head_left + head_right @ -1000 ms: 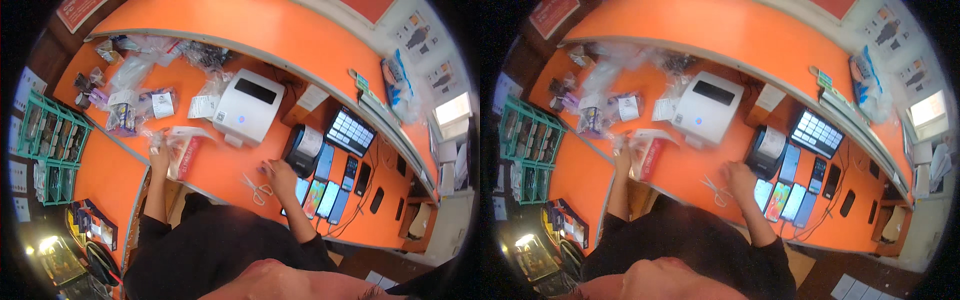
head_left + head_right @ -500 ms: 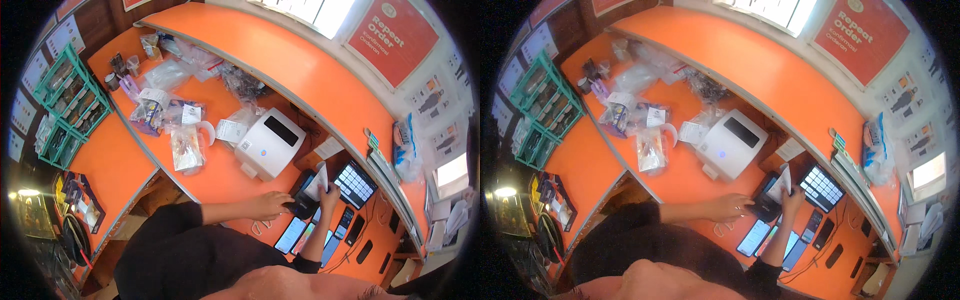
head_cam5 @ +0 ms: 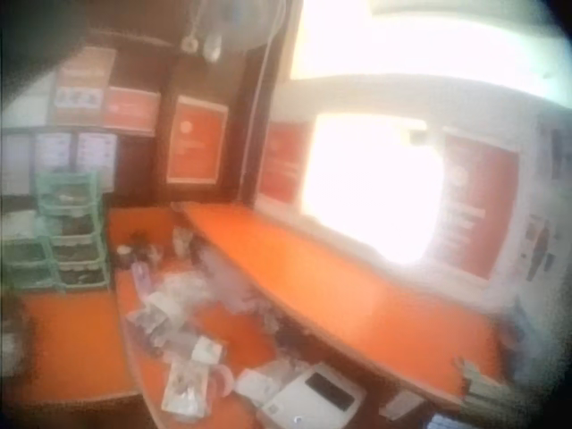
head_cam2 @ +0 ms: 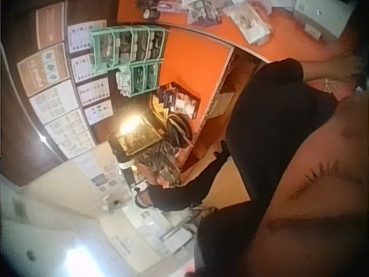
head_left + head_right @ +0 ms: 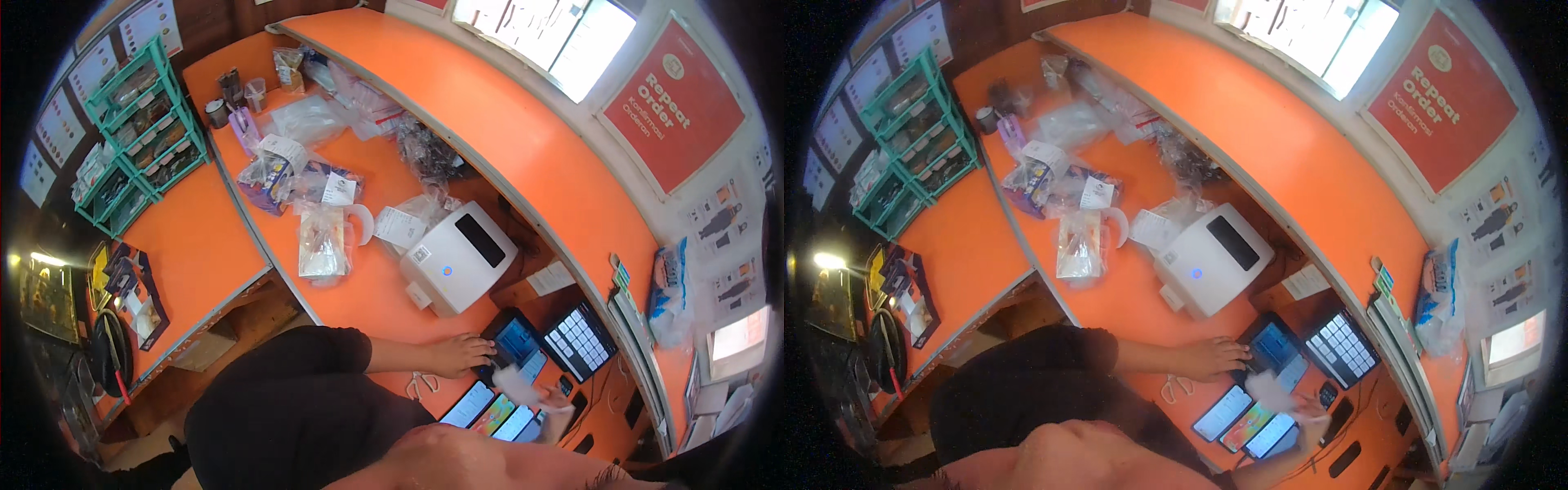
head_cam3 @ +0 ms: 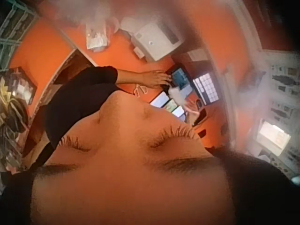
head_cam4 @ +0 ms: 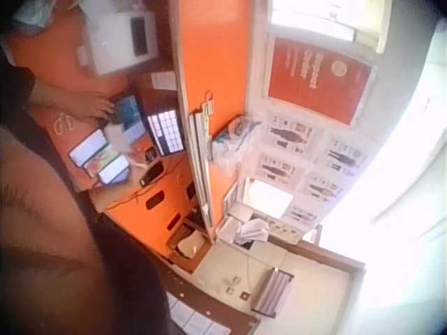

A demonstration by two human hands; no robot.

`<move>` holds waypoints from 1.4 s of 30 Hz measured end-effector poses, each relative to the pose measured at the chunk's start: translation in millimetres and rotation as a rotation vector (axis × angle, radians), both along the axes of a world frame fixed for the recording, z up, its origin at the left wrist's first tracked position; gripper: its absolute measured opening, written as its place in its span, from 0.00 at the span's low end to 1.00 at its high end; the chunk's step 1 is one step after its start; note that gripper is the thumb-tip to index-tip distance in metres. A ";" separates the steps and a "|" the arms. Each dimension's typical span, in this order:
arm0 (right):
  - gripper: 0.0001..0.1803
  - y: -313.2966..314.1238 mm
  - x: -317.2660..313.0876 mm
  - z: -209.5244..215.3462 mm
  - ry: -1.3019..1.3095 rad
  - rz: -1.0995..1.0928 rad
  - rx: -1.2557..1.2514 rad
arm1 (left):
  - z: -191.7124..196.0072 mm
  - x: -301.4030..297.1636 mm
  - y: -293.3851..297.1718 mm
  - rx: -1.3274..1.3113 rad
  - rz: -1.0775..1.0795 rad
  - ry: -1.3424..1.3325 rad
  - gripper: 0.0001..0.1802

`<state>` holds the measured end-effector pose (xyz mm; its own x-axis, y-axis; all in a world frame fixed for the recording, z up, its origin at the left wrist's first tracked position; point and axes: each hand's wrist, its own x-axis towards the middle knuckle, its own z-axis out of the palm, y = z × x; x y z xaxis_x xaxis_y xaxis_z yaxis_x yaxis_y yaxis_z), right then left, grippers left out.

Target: The person packs various food items into plastic bags at a counter. They place packaged snacks, utensils, and other items into bags, seal them, and arrange them on the counter.

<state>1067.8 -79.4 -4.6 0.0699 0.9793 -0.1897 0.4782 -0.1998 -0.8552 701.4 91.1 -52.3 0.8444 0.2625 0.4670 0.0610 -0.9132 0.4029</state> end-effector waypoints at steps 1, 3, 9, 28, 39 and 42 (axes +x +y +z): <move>0.32 1.7 3.9 8.7 -0.007 0.009 -0.052 | -3.8 -0.2 -1.3 -0.073 -0.008 -0.062 0.26; 0.30 10.5 -10.4 28.8 -0.002 0.020 -0.120 | -1.2 1.4 -6.7 -0.141 -0.034 -0.017 0.28; 0.24 74.5 -164.3 65.9 0.194 0.151 0.002 | 78.6 -44.1 -9.0 -1.332 -0.426 -0.363 0.44; 0.35 56.8 -940.7 100.9 0.152 1.426 0.077 | 274.4 -898.8 -407.9 0.897 1.972 -1.205 0.10; 0.26 29.1 -1035.4 95.3 0.087 1.470 -0.024 | 408.2 -1203.7 -576.0 0.709 2.288 -0.586 0.11; 0.25 28.8 -1041.2 93.2 0.088 1.441 -0.013 | 404.5 -1224.0 -589.4 0.764 2.236 -0.475 0.13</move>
<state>26.6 -50.6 88.6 -0.9712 0.1850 -0.1504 0.2135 0.3944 -0.8938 -522.7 -498.3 352.2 -0.4937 0.0059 0.8696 0.7843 0.4349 0.4423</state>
